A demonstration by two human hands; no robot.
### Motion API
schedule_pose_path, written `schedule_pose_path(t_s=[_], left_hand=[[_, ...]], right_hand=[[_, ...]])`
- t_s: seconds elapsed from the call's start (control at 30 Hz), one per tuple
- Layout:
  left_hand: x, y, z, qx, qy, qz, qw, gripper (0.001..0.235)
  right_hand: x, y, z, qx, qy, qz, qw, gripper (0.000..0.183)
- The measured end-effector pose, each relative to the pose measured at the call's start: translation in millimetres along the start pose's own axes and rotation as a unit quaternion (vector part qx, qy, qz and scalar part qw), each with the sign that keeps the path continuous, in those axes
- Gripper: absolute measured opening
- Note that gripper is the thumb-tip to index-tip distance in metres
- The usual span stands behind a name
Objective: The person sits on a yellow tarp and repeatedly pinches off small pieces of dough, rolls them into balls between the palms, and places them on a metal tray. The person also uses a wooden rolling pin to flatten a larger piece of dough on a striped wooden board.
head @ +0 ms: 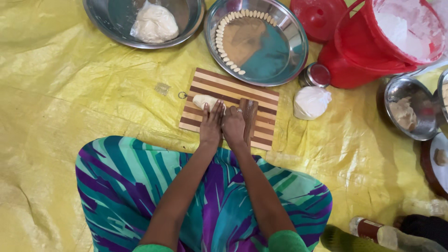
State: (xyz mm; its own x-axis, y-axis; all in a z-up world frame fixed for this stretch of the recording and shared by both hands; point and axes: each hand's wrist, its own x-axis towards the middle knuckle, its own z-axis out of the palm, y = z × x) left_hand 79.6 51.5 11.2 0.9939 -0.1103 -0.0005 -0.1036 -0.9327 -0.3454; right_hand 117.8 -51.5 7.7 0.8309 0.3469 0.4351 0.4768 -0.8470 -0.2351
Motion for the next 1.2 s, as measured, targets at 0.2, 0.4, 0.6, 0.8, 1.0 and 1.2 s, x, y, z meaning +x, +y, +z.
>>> schedule_pose_path(t_s=[0.2,0.4,0.6,0.8,1.0,1.2], left_hand=[[-9,-9,-5,-0.05,0.009,0.01,0.999,0.072],[-9,-6,8,-0.149,-0.005,0.008,0.989,0.075],[-17,-17,14,-0.309,0.138,-0.002,0.941,0.075],[-15,-12,19,-0.337,0.21,-0.012,0.918,0.065],[-15,-12,16,-0.321,0.17,-0.019,0.932,0.07],[-15,-13,19,-0.321,0.198,-0.022,0.926,0.068]], right_hand=[[-20,-8,3,-0.002,0.005,-0.03,1.0,0.026],[-12,2,-21,0.101,-0.017,0.109,0.989,0.028],[-2,-22,-37,0.058,0.074,0.045,0.995,0.033],[-11,-25,-21,0.126,-0.003,0.174,0.977,0.027],[-4,-20,-20,0.143,0.01,0.196,0.97,0.016],[-2,-23,-24,0.037,-0.024,0.068,0.997,0.02]])
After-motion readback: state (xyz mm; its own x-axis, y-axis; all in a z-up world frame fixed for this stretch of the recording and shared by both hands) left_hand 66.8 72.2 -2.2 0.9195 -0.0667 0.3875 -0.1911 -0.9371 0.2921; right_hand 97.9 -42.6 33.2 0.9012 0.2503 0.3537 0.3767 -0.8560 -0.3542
